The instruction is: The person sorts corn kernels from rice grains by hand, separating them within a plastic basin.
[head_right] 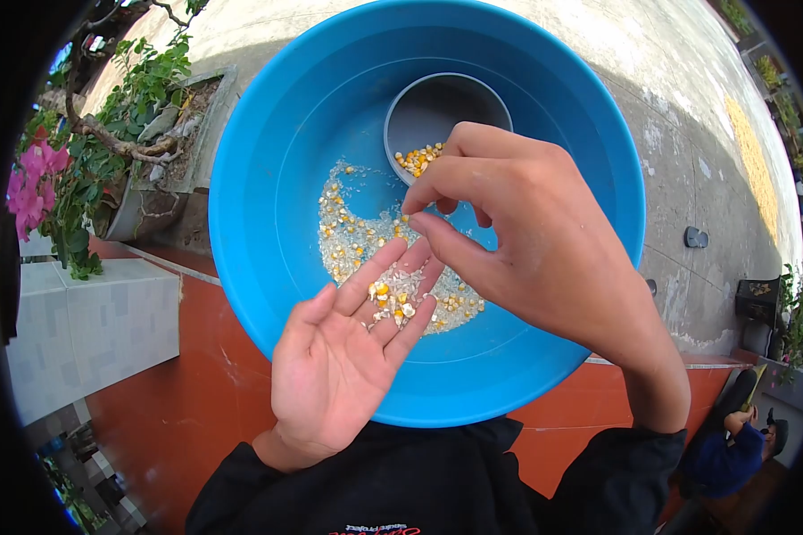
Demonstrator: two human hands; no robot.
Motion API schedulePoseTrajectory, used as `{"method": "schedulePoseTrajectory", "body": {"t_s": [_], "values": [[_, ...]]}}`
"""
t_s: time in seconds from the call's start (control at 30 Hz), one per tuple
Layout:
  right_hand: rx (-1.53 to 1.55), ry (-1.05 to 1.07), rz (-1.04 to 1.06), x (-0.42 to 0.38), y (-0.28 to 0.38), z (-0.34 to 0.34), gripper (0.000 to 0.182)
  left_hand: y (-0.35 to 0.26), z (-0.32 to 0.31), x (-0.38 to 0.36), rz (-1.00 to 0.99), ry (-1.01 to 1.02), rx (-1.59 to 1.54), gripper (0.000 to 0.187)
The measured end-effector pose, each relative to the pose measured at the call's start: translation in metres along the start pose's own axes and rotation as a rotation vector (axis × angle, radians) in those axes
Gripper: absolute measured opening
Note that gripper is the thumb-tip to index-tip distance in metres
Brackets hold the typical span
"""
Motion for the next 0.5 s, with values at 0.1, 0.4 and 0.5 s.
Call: {"method": "schedulePoseTrajectory", "body": {"t_s": [0.1, 0.4, 0.5], "values": [[0.097, 0.148, -0.005, -0.008, 0.009, -0.024, 0.020, 0.002, 0.001, -0.001, 0.020, -0.024, 0.058, 0.072], [-0.005, 0.260, 0.084, -0.015, 0.025, -0.041, 0.028, 0.006, 0.011, -0.001, 0.038, -0.084, 0.072, 0.068], [-0.029, 0.248, 0.077, -0.016, 0.028, -0.042, 0.024, 0.007, 0.014, -0.002, 0.041, -0.078, 0.076, 0.068]]}}
Point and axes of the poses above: each hand's wrist, its own x-axis towards the middle knuckle, its own z-axis out of the back of the hand, y = z × x, the point moved 8 cm from there along x, towards the middle knuckle, and after that the axes turned 2 degrees about z, right-handed, at the moved point
